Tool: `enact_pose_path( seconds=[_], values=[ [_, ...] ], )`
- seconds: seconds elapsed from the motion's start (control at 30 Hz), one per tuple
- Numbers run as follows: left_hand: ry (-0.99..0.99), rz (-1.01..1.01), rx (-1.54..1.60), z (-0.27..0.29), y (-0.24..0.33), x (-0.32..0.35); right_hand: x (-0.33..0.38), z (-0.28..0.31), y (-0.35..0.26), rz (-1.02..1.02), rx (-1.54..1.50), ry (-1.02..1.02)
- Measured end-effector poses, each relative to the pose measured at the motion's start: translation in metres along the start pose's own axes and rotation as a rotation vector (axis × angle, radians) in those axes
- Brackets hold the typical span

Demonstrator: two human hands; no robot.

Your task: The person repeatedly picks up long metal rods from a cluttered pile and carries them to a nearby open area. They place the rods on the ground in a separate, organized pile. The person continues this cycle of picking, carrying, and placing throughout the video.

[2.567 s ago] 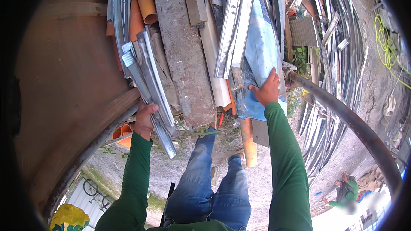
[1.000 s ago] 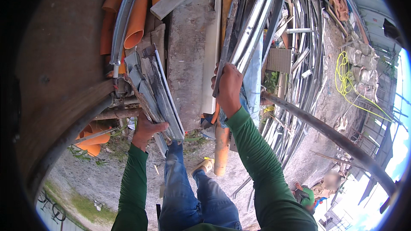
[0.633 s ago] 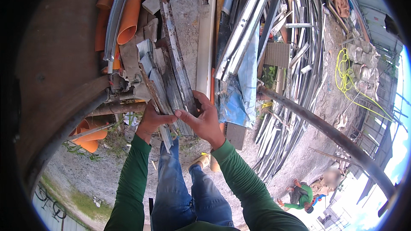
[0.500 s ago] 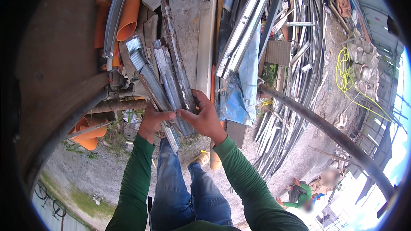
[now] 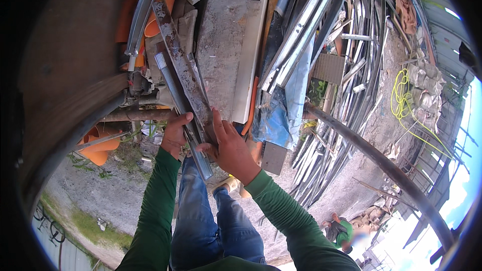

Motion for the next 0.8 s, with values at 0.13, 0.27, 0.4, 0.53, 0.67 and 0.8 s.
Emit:
enact_pose_path(
  seconds=[0.13,0.27,0.4,0.53,0.67,0.8],
  values=[
    [-0.040,-0.053,-0.062,0.003,0.010,-0.002,0.000,0.000,-0.011,0.124,-0.032,-0.078],
    [-0.023,0.005,-0.142,0.012,0.019,0.002,0.001,0.019,-0.024,0.183,0.003,-0.401],
    [-0.031,-0.019,-0.264,0.030,0.027,0.011,-0.029,0.054,-0.015,0.296,-0.039,-0.746],
    [0.071,-0.107,-0.337,0.013,0.049,0.029,-0.103,0.115,0.027,0.044,-0.331,-0.676],
    [0.101,-0.117,-0.459,0.030,0.059,0.063,-0.210,0.190,0.113,0.034,0.418,0.519],
    [0.116,-0.022,-0.590,0.037,0.068,0.100,-0.270,0.241,0.172,-0.497,0.603,0.689]
  ],
)
Point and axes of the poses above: each hand's wrist, its own x-axis away from the middle knuckle, its own z-axis out of the back of the hand, y = z × x, the point moved 2 cm from there along -x, towards the middle knuckle, and after that the axes turned 10 degrees about -y, right-handed, at the moved point
